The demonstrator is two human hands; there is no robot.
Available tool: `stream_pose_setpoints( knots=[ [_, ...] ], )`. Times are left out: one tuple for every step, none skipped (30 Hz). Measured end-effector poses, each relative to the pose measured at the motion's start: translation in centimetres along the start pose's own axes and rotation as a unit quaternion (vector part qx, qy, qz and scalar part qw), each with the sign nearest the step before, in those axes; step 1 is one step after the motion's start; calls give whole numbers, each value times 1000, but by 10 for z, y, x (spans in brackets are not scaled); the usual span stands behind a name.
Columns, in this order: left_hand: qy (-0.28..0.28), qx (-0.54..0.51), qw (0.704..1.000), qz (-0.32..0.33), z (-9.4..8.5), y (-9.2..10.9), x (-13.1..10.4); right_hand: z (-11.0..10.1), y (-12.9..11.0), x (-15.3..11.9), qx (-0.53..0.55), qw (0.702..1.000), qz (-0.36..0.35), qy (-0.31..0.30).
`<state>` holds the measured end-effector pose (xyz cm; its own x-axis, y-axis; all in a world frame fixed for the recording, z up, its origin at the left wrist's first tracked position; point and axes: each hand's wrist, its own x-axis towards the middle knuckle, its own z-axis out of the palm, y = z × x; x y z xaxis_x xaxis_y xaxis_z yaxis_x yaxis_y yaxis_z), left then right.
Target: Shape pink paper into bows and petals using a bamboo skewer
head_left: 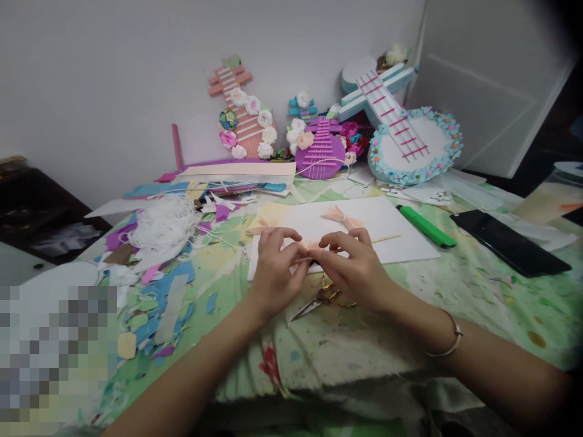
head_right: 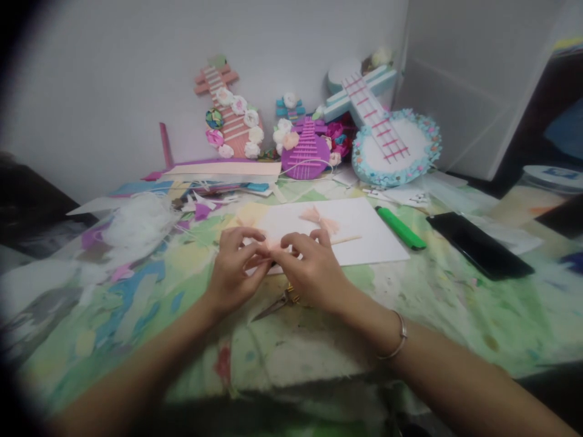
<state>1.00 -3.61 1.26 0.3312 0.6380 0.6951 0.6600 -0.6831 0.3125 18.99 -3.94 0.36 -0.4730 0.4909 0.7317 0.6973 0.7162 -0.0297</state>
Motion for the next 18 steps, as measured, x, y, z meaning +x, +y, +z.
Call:
stream_pose_setpoints(
  knots=[
    [0, -4, 1000, -4, 0, 0, 0, 0, 0, 0, -1, 1000, 2, 3],
    [2, -9, 1000, -10, 1, 0, 1, -1, 1, 0, -3, 1000, 4, 6],
    [4, -16, 1000, -17, 1, 1, 1, -2, 1, 0, -5, 1000, 7, 8],
    [4, -26, 999, -25, 1, 1, 1, -3, 0, 0, -5, 1000, 9, 11],
    [3, -37, 999, -32, 1, 1, 2, -4, 0, 1, -4, 1000, 11, 13],
    [0, -49, 998, -40, 1, 2, 2, -4, 0, 1, -2, 1000, 11, 14],
    [-5, -60, 997, -47, 0, 2, 3, -4, 0, 1, 1, 1000, 10, 14],
    [-10, -70, 996, -54, 0, 2, 3, -5, 0, 1, 4, 1000, 8, 16],
    [-15, -80, 995, -60, 0, 2, 3, -4, 0, 1, 6, 1000, 4, 17],
    [-19, -88, 994, -65, 0, 2, 3, -4, 0, 0, 7, 1000, 1, 18],
    [-22, -95, 993, -70, 0, 1, 3, -4, 0, 0, 8, 1000, -1, 19],
    [-24, -101, 992, -73, 0, 1, 3, -3, 1, 0, 8, 1000, -2, 21],
    [-26, -106, 991, -74, 0, 0, 3, -3, 1, 0, 9, 1000, -2, 21],
    [-28, -112, 991, -74, 1, 0, 3, -3, 1, 0, 9, 1000, -1, 19],
    [-31, -119, 990, -73, 2, -1, 3, -3, 1, 0, 10, 1000, 1, 16],
    [-34, -128, 989, -72, 3, -1, 3, -3, 1, 0, 10, 1000, 4, 13],
    [-38, -139, 987, -71, 3, -2, 3, -3, 0, 0, 11, 1000, 7, 11],
    [-43, -151, 985, -71, 4, -2, 3, -3, 0, 1, 11, 1000, 9, 9]
  ],
)
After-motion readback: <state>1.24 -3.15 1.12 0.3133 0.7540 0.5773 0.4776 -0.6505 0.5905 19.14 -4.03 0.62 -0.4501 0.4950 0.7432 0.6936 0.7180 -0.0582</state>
